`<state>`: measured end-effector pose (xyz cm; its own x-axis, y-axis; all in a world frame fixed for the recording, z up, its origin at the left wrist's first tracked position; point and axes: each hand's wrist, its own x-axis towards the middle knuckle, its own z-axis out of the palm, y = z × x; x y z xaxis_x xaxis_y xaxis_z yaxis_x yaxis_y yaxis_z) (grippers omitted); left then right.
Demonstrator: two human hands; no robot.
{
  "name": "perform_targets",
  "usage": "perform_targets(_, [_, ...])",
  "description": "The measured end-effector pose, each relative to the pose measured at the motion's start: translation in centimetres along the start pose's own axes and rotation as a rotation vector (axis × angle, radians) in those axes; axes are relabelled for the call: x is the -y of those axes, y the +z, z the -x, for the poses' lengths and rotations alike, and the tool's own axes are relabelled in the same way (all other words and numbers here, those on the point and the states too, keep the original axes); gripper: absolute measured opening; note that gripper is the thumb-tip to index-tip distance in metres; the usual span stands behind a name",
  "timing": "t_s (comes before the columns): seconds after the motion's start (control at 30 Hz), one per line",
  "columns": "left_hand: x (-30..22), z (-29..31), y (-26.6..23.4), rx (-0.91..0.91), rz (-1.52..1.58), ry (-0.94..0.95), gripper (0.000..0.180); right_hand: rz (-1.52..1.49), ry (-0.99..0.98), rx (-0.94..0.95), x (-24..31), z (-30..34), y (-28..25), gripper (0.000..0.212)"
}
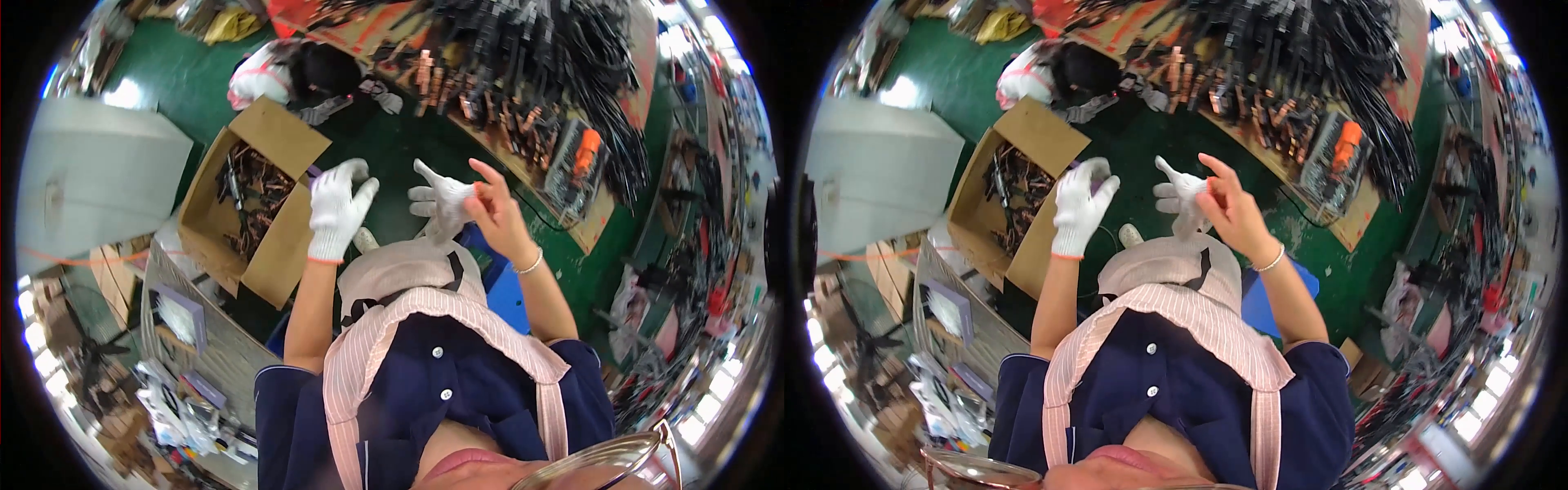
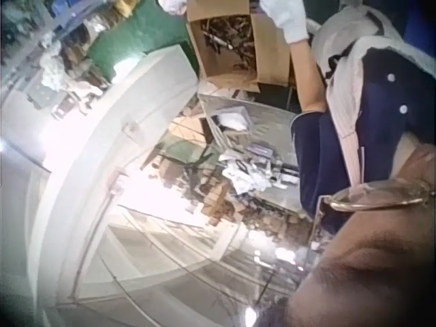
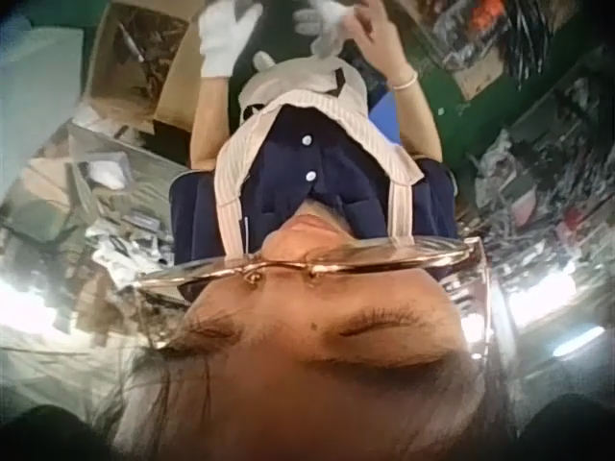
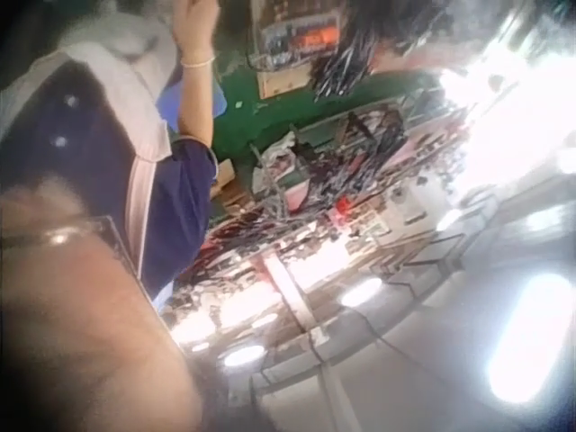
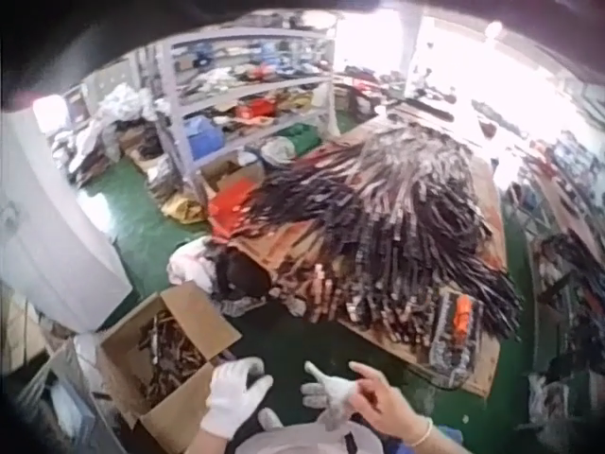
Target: The person assembles electrical components using metal parts, plastic casings, screws, and cables. The assembly is performed with a power screwdriver.
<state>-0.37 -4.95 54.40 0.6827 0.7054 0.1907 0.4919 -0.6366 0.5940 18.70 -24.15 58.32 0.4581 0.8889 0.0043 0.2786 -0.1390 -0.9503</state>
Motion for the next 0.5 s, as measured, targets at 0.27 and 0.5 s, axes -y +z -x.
perform_targets(0.27, [1.9,7.1,-2.4,-0.146,0.12,-0.055,0.02,-0.737,0.492,0.359,-2.0,-1.2,14.8,0.064])
perform_targets(0.5, [5.6,9.5,-1.3,0.038,0.233,-0.313,0.016,-0.485,0.355,0.386,-2.4,0.4,19.5,0.044])
